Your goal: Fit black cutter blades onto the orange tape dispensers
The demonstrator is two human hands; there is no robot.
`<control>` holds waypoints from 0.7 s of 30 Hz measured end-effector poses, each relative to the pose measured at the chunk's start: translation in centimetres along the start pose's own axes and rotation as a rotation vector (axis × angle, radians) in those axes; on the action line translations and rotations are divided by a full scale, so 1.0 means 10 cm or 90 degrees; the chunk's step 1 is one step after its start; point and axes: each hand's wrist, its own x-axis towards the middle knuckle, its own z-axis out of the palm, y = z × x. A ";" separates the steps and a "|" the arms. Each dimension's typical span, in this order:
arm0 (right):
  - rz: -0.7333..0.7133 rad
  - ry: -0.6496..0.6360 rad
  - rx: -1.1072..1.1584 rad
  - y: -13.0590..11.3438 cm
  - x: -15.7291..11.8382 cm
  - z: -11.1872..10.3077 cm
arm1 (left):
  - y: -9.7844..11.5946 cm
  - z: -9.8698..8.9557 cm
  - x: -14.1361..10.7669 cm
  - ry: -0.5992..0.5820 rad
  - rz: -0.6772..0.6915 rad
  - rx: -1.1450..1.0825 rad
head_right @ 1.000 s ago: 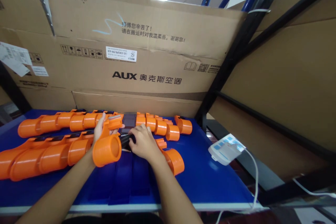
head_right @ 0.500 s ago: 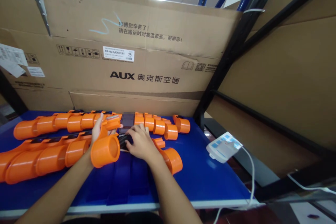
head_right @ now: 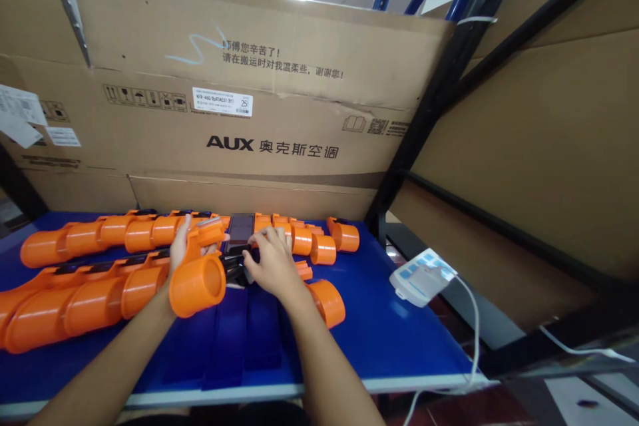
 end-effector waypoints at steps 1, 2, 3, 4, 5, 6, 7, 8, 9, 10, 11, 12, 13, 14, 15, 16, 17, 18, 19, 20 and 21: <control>0.000 -0.012 -0.009 0.00 -0.01 0.01 | 0.00 0.01 -0.01 -0.005 0.001 -0.002; 0.000 -0.024 -0.017 0.01 -0.01 0.02 | -0.01 0.01 -0.01 -0.010 0.000 -0.002; 0.003 -0.033 -0.025 0.01 -0.02 0.03 | -0.01 0.01 -0.01 -0.011 -0.001 0.001; 0.007 -0.041 -0.034 0.01 -0.03 0.04 | -0.02 0.00 0.00 -0.007 -0.001 0.006; 0.012 -0.049 -0.044 0.00 -0.04 0.04 | -0.02 -0.02 0.01 0.003 0.000 0.010; 0.017 -0.058 -0.053 0.00 -0.04 0.04 | -0.02 -0.03 0.01 0.014 0.002 0.012; 0.021 -0.066 -0.060 -0.01 -0.05 0.04 | -0.02 -0.05 0.02 0.025 0.005 0.012; 0.023 -0.072 -0.064 -0.02 -0.05 0.04 | -0.02 -0.06 0.02 0.031 0.005 0.012; 0.023 -0.077 -0.067 -0.02 -0.05 0.04 | -0.02 -0.07 0.03 0.032 0.005 0.013; 0.022 -0.081 -0.067 -0.03 -0.05 0.04 | -0.02 -0.07 0.02 0.029 0.003 0.015; 0.020 -0.084 -0.067 -0.04 -0.05 0.03 | -0.02 -0.07 0.02 0.023 0.001 0.018; 0.018 -0.088 -0.066 -0.04 -0.05 0.03 | -0.02 -0.07 0.02 0.016 0.001 0.021; 0.016 -0.091 -0.065 -0.05 -0.05 0.03 | -0.02 -0.06 0.02 0.009 0.002 0.020; 0.014 -0.093 -0.063 -0.05 -0.05 0.04 | -0.03 -0.06 0.01 0.002 0.005 0.018; 0.012 -0.094 -0.061 -0.05 -0.05 0.04 | -0.03 -0.05 0.02 -0.004 0.009 0.015; 0.009 -0.094 -0.058 -0.06 -0.05 0.04 | -0.03 -0.05 0.02 -0.007 0.013 0.013; 0.007 -0.094 -0.055 -0.06 -0.05 0.04 | -0.03 -0.06 0.03 -0.008 0.018 0.013; 0.005 -0.094 -0.052 -0.06 -0.05 0.04 | -0.03 -0.06 0.03 -0.008 0.024 0.016; 0.002 -0.095 -0.049 -0.06 -0.05 0.04 | -0.03 -0.07 0.04 -0.007 0.028 0.020; -0.001 -0.097 -0.047 -0.07 -0.05 0.04 | -0.03 -0.07 0.04 -0.006 0.029 0.027; -0.004 -0.100 -0.044 -0.07 -0.05 0.04 | -0.02 -0.07 0.04 -0.006 0.028 0.039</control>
